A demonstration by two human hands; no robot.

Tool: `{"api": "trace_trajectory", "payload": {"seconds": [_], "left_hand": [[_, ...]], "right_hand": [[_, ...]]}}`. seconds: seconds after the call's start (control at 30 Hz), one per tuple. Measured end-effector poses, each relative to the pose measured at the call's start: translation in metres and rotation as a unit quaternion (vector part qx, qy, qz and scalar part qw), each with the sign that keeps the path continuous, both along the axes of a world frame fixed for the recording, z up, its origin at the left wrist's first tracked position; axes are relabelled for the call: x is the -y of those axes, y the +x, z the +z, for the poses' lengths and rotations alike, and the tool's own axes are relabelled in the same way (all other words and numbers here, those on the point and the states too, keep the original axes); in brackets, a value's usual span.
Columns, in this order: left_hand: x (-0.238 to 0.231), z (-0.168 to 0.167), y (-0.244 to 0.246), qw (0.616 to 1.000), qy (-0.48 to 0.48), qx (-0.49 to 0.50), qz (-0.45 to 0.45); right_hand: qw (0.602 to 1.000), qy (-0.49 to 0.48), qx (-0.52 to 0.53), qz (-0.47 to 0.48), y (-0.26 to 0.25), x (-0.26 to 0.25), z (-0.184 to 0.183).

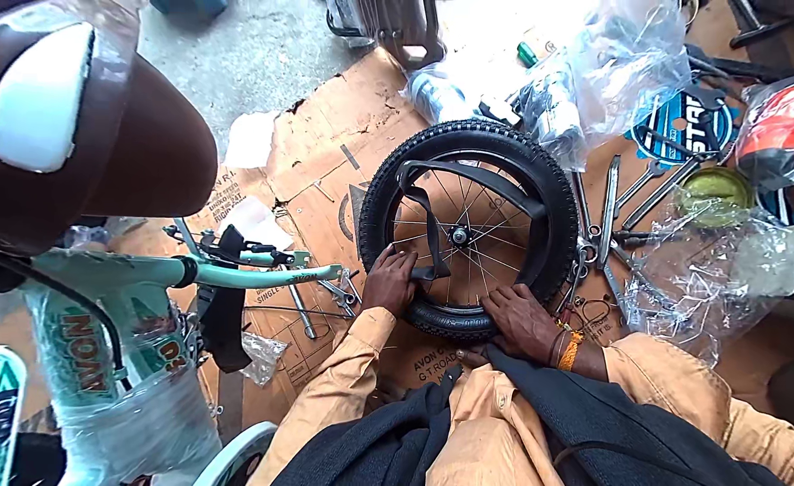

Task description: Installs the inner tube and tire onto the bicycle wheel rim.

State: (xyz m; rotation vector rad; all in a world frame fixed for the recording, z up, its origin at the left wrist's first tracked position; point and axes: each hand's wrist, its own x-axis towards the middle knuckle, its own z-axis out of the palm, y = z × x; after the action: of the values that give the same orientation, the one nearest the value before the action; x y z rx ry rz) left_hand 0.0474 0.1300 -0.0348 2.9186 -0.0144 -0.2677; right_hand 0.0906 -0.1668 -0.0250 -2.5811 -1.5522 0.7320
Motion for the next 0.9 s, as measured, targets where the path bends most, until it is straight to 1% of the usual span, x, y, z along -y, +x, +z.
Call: {"api": "trace_trajectory", "payload": {"seconds": [0.07,0.1,0.13,0.17,0.2,0.27,0.33,0.43,0.5,0.57,0.6,0.63,0.67,0.73,0.77,0.8,0.83,0.9], "left_hand": [[0.011,0.008,-0.012,0.995,-0.028,0.074,0.066],[0.021,0.013,-0.021,0.986,-0.038,0.110,0.121],[0.032,0.016,-0.031,0.972,-0.043,0.134,0.187],[0.043,0.016,-0.039,0.955,-0.053,0.153,0.251],[0.052,0.014,-0.046,0.935,-0.077,0.166,0.303],[0.060,0.002,-0.056,0.905,-0.138,0.160,0.370],[0.056,-0.007,-0.055,0.892,-0.194,0.141,0.384],[0.034,-0.004,-0.039,0.892,-0.216,0.139,0.371],[0.011,0.003,-0.026,0.891,-0.217,0.181,0.354],[-0.004,0.021,-0.013,0.886,-0.190,0.229,0.355],[-0.004,0.032,-0.009,0.889,-0.175,0.241,0.348],[0.002,0.040,-0.010,0.903,-0.164,0.244,0.314],[0.012,0.045,-0.016,0.927,-0.157,0.231,0.251],[0.042,0.037,-0.035,0.968,-0.149,0.181,0.092],[0.058,0.031,-0.045,0.980,-0.136,0.144,0.029],[0.070,0.023,-0.055,0.985,-0.129,0.115,-0.009],[0.076,0.015,-0.063,0.986,-0.135,0.094,-0.018],[0.075,0.003,-0.071,0.985,-0.147,0.093,-0.005]], "right_hand": [[0.998,0.040,-0.041,-0.004,0.009,0.006,0.012],[0.994,0.094,-0.053,-0.015,0.016,0.012,0.018],[0.986,0.159,-0.047,-0.033,0.023,0.019,0.025],[0.973,0.222,-0.016,-0.057,0.032,0.026,0.031],[0.960,0.265,0.021,-0.084,0.044,0.032,0.036],[0.942,0.294,0.078,-0.140,0.076,0.042,0.040],[0.934,0.292,0.103,-0.176,0.106,0.050,0.034],[0.936,0.285,0.098,-0.182,0.125,0.050,0.034],[0.940,0.258,0.114,-0.190,0.121,0.040,0.042],[0.951,0.204,0.096,-0.210,0.118,0.033,0.049],[0.956,0.187,0.075,-0.211,0.118,0.030,0.051],[0.959,0.186,0.058,-0.204,0.116,0.027,0.052],[0.962,0.192,0.047,-0.189,0.112,0.025,0.053],[0.963,0.222,0.026,-0.148,0.098,0.020,0.054],[0.963,0.238,0.019,-0.125,0.089,0.018,0.052],[0.962,0.252,0.013,-0.102,0.080,0.017,0.047],[0.962,0.259,0.003,-0.084,0.071,0.017,0.040],[0.964,0.257,-0.014,-0.062,0.054,0.015,0.025]]}}
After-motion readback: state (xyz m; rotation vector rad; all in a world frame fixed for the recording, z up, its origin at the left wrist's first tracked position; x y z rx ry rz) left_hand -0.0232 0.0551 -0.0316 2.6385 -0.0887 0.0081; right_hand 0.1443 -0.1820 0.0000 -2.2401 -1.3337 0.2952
